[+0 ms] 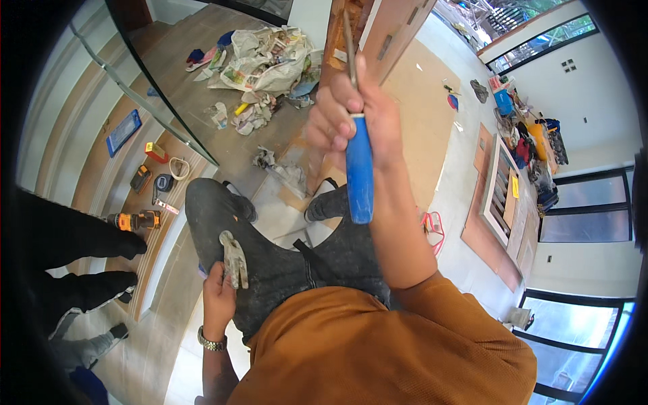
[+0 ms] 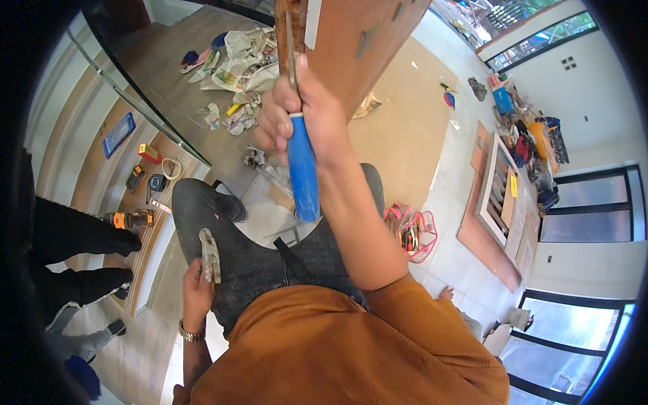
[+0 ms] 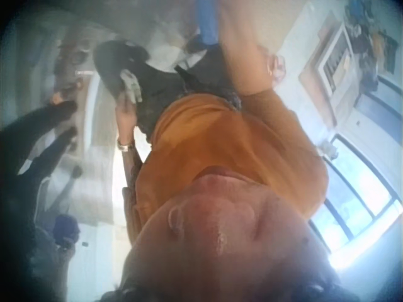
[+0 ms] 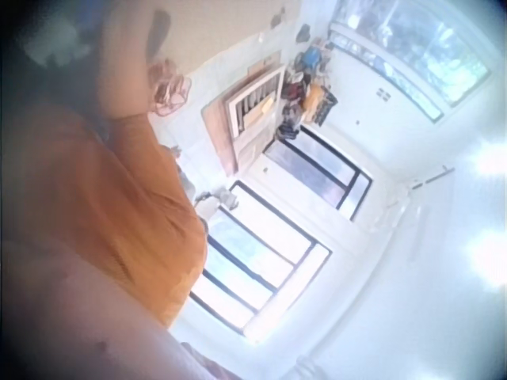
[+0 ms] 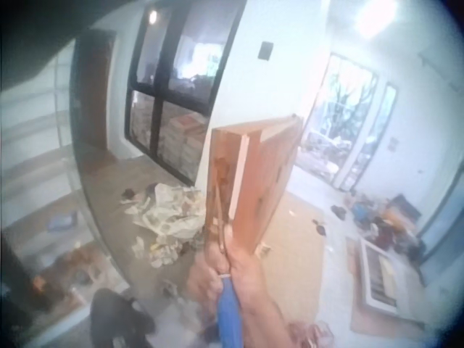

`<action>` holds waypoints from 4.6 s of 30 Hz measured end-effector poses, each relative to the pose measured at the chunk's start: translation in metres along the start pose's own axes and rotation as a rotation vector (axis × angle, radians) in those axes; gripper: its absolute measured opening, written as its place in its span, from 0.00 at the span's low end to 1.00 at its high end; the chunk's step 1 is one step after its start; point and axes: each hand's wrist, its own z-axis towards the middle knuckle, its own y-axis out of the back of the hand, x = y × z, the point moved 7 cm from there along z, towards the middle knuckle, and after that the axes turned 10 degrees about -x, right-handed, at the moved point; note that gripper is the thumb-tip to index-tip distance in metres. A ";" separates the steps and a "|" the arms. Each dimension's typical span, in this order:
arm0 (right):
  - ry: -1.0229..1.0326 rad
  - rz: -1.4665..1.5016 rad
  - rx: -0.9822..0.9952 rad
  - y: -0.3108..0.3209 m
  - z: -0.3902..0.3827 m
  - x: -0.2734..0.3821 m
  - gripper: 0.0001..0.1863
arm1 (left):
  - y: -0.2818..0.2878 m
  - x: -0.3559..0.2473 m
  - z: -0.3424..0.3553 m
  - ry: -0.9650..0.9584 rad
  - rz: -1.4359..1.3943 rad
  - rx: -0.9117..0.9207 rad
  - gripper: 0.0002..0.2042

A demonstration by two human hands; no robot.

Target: The person uses a chisel and a hammer to carve a recess into the edge of a wooden door, repeatedly striking the chisel with the hammer to remove wood.

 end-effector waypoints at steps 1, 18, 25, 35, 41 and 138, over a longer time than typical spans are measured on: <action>-0.049 0.069 -0.047 0.011 -0.006 -0.016 0.30 | 0.000 -0.004 0.004 0.019 -0.033 0.003 0.05; -0.050 0.017 -0.142 0.019 -0.018 -0.026 0.29 | -0.008 0.045 0.021 0.486 -0.503 0.140 0.11; 0.123 0.003 -0.247 0.002 0.002 -0.013 0.31 | -0.010 0.046 0.028 0.467 -0.506 0.189 0.10; 0.423 -0.730 -0.640 0.006 -0.030 0.003 0.29 | -0.007 0.049 0.029 0.484 -0.539 0.203 0.07; 0.546 -0.772 -0.698 -0.007 -0.011 0.016 0.26 | -0.009 0.057 0.028 0.498 -0.553 0.184 0.07; 0.087 0.340 -0.006 -0.010 0.007 -0.038 0.19 | -0.001 0.030 0.017 0.347 -0.239 -0.069 0.11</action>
